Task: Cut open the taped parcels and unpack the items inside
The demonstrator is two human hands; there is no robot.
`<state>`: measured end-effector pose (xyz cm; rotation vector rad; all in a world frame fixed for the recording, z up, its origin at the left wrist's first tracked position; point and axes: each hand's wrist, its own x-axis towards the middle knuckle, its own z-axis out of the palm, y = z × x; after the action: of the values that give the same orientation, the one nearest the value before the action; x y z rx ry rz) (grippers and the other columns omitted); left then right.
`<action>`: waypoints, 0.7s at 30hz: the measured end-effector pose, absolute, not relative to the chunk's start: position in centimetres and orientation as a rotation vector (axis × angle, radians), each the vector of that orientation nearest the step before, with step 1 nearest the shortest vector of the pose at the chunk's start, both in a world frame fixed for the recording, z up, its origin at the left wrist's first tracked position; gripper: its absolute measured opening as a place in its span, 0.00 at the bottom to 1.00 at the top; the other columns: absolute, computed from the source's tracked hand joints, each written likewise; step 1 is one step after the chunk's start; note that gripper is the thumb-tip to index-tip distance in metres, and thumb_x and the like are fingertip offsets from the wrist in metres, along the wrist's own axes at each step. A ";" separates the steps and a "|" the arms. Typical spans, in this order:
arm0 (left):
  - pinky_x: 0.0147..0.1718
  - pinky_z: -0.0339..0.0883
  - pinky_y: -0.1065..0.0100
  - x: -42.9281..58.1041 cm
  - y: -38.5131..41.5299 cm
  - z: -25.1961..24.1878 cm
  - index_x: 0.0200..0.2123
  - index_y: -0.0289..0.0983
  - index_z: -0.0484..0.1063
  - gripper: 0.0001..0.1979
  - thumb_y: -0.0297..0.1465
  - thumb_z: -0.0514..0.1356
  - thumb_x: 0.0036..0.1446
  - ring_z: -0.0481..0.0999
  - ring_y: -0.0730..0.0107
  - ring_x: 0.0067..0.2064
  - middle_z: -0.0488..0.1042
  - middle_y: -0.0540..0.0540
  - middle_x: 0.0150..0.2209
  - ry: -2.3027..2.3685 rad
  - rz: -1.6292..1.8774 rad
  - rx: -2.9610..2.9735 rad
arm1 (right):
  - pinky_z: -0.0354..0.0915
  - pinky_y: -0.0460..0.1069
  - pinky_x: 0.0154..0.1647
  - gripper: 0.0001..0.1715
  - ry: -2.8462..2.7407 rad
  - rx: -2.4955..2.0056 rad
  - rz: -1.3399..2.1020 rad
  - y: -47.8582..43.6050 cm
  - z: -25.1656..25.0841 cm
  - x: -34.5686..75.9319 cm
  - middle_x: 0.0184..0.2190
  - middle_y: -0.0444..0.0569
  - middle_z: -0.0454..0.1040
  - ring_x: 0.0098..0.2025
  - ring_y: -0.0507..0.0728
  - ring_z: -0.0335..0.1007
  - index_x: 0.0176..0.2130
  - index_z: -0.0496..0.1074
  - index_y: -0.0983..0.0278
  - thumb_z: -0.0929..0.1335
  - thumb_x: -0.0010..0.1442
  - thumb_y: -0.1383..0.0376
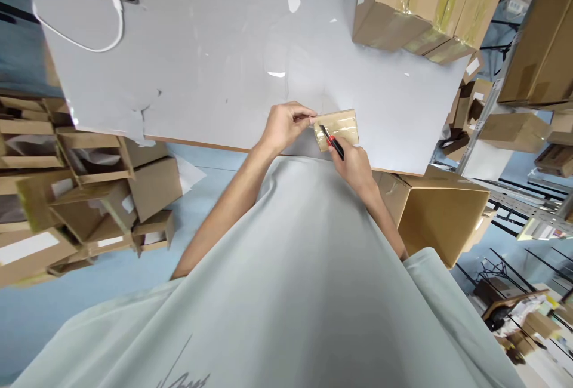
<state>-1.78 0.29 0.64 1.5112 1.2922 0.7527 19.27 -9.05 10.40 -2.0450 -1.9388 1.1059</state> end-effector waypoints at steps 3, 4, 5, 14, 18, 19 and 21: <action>0.53 0.83 0.56 -1.8 0.3 0.6 0.43 0.42 0.90 0.08 0.33 0.70 0.63 0.87 0.56 0.47 0.89 0.45 0.45 1.281 0.758 1.513 | 0.73 0.56 0.53 0.23 -1.972 -2.066 1.097 -8.7 9.9 18.4 0.50 0.54 0.88 0.48 0.67 0.84 0.66 0.79 0.57 0.63 0.81 0.58; 0.53 0.83 0.56 -1.8 0.3 0.6 0.43 0.42 0.90 0.08 0.33 0.70 0.63 0.87 0.56 0.47 0.89 0.46 0.45 1.279 0.760 1.511 | 0.73 0.56 0.53 0.23 -1.976 -2.079 1.088 -8.6 9.8 18.1 0.49 0.54 0.88 0.49 0.67 0.84 0.65 0.79 0.57 0.64 0.81 0.57; 0.54 0.83 0.56 -1.7 0.3 0.6 0.43 0.42 0.90 0.08 0.33 0.70 0.63 0.87 0.57 0.47 0.89 0.46 0.45 1.276 0.763 1.507 | 0.73 0.56 0.53 0.23 -1.978 -2.095 1.080 -8.6 9.7 17.9 0.49 0.54 0.88 0.49 0.67 0.84 0.65 0.80 0.57 0.64 0.82 0.57; 0.55 0.83 0.56 -1.3 0.2 0.3 0.41 0.41 0.90 0.08 0.31 0.70 0.61 0.87 0.58 0.46 0.88 0.46 0.44 1.266 0.792 1.443 | 0.74 0.59 0.54 0.23 -1.939 -2.231 1.036 -9.1 10.3 16.0 0.48 0.56 0.87 0.48 0.68 0.84 0.65 0.79 0.57 0.62 0.82 0.58; 0.52 0.83 0.57 -1.0 0.2 0.5 0.40 0.40 0.90 0.07 0.33 0.72 0.61 0.87 0.59 0.44 0.88 0.46 0.43 1.263 0.798 1.424 | 0.74 0.61 0.56 0.21 -1.908 -2.372 1.016 -9.1 10.6 14.3 0.48 0.60 0.86 0.50 0.70 0.84 0.63 0.78 0.60 0.62 0.83 0.60; 0.52 0.83 0.57 -0.9 0.1 0.6 0.40 0.40 0.90 0.06 0.33 0.72 0.60 0.87 0.59 0.44 0.88 0.46 0.42 1.264 0.793 1.425 | 0.74 0.61 0.56 0.21 -1.893 -2.399 1.018 -9.2 10.6 13.9 0.47 0.61 0.86 0.50 0.70 0.84 0.63 0.78 0.61 0.62 0.83 0.60; 0.51 0.84 0.57 -0.8 -0.1 0.7 0.38 0.41 0.90 0.06 0.32 0.71 0.60 0.87 0.59 0.43 0.88 0.47 0.42 1.277 0.786 1.425 | 0.74 0.62 0.57 0.21 -1.854 -2.428 1.006 -9.5 10.4 13.3 0.45 0.61 0.85 0.50 0.71 0.84 0.63 0.77 0.61 0.61 0.84 0.60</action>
<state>-0.78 -0.09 0.74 1.4247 1.2770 0.7860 13.29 -9.53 10.36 -2.4280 -1.8545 1.0059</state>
